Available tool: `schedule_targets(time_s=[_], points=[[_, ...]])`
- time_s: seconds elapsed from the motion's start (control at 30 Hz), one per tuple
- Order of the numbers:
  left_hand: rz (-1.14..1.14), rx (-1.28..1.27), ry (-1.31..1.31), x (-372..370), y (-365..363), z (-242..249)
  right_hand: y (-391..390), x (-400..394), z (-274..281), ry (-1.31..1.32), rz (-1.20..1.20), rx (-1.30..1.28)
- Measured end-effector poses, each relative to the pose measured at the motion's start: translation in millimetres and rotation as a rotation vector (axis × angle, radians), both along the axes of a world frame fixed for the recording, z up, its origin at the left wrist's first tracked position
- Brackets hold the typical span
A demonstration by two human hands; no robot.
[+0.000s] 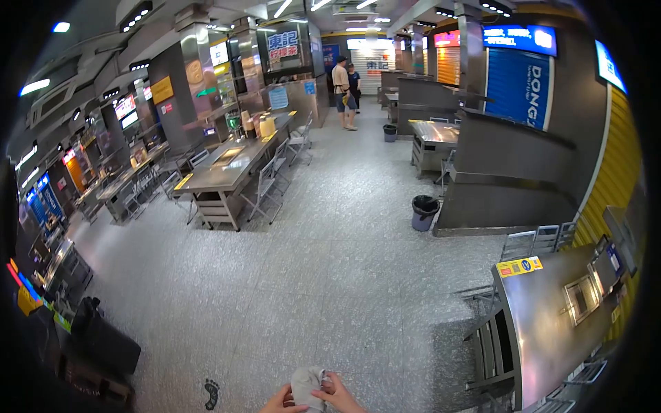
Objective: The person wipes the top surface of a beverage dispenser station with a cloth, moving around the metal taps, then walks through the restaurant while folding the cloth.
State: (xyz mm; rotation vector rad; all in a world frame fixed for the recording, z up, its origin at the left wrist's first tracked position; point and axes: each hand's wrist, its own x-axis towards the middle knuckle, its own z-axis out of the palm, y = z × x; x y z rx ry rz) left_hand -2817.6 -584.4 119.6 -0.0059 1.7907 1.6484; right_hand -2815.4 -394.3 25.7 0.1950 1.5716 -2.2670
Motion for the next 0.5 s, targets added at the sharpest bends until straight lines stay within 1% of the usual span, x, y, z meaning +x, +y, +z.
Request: schedule_targets(time_s=[0.07, 0.13, 0.23, 0.33, 0.43, 0.5], points=[[0.045, -0.074, 0.052, 6, -1, 4, -3, -2, 8, 0.017, 0.092, -0.013], [0.075, -0.104, 0.05, 9, -2, 13, -7, -1, 18, -0.017, 0.06, -0.003], [0.082, -0.112, -0.082, 9, -19, -2, -11, -2, 11, -0.025, 0.089, -0.003], [0.141, -0.047, -0.044, 16, -25, -8, -15, -3, 17, -0.025, 0.118, 0.001], [0.168, -0.047, -0.019, 19, -36, 10, -34, -5, 17, 0.033, 0.141, -0.015], [0.171, -0.082, 0.035, 21, -55, -1, -51, -8, 4, 0.076, 0.18, 0.001]])
